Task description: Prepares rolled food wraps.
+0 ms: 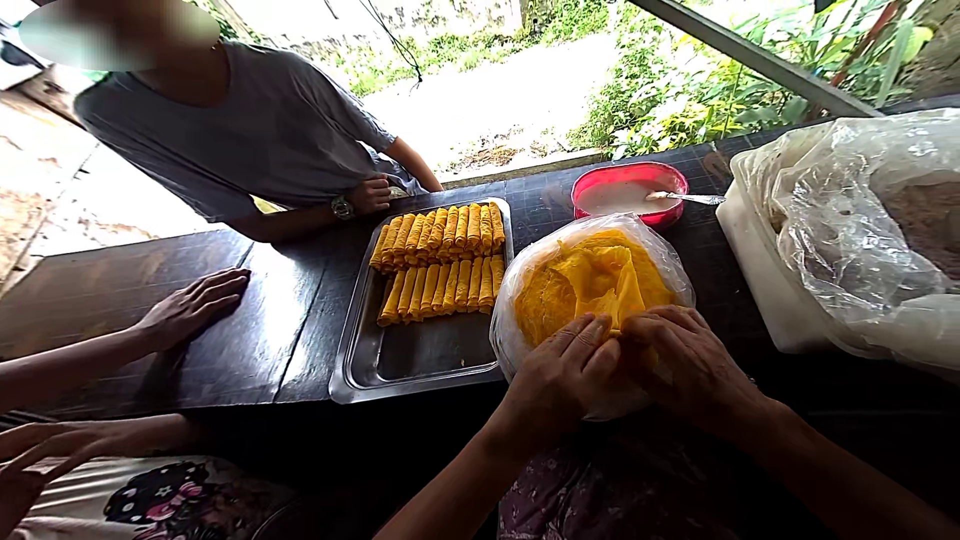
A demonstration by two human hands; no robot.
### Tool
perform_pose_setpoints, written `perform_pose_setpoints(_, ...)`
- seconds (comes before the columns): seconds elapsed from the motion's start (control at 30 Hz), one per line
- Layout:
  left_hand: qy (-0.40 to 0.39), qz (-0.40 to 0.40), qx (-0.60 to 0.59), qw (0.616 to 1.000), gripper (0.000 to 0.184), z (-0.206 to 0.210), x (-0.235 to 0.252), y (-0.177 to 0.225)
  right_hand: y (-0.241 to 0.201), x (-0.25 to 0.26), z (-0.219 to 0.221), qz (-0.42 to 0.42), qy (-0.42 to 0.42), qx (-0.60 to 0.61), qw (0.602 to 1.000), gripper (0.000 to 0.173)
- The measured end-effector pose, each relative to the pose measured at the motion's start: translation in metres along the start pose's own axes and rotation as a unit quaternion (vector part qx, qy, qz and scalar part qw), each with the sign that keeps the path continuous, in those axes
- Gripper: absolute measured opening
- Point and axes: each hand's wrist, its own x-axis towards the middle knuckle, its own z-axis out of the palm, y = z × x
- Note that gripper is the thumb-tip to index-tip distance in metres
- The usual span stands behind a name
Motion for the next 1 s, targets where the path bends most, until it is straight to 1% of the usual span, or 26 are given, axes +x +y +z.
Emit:
perform_pose_setpoints(0.07,-0.016,0.008,0.013,1.000,0.029,0.001,0.000,0.000,0.003,-0.006,0.000,-0.004,0.020,0.022,1.000,0.027)
perform_pose_setpoints(0.23,-0.048,0.011,0.011,0.999,0.030,-0.002,0.003,-0.005,0.009,-0.012,0.001,0.009,0.056,0.076,0.996,0.015)
perform_pose_setpoints(0.37,-0.065,-0.004,-0.044,0.997,0.025,-0.003,0.009,-0.015,0.018,-0.011,0.004,0.010,0.065,0.107,0.992,0.018)
perform_pose_setpoints(0.5,-0.095,-0.016,-0.080,0.992,0.021,-0.007,0.021,-0.024,0.023,-0.002,-0.002,0.005,0.041,0.117,0.992,0.015)
perform_pose_setpoints(0.67,-0.136,-0.052,-0.124,0.982,0.020,-0.012,0.036,-0.032,0.026,0.014,-0.011,0.064,0.007,0.140,0.988,0.013)
perform_pose_setpoints(0.77,-0.152,-0.076,-0.108,0.980,0.020,-0.013,0.040,-0.034,0.031,0.019,-0.010,0.101,-0.005,0.156,0.983,0.014)
perform_pose_setpoints(0.9,-0.145,-0.092,-0.076,0.982,0.018,-0.010,0.041,-0.037,0.032,0.022,-0.006,0.138,-0.005,0.167,0.976,0.014)
perform_pose_setpoints(1.0,-0.105,-0.091,-0.063,0.988,0.014,-0.004,0.043,-0.035,0.031,0.024,-0.004,0.110,0.015,0.136,0.984,0.011)
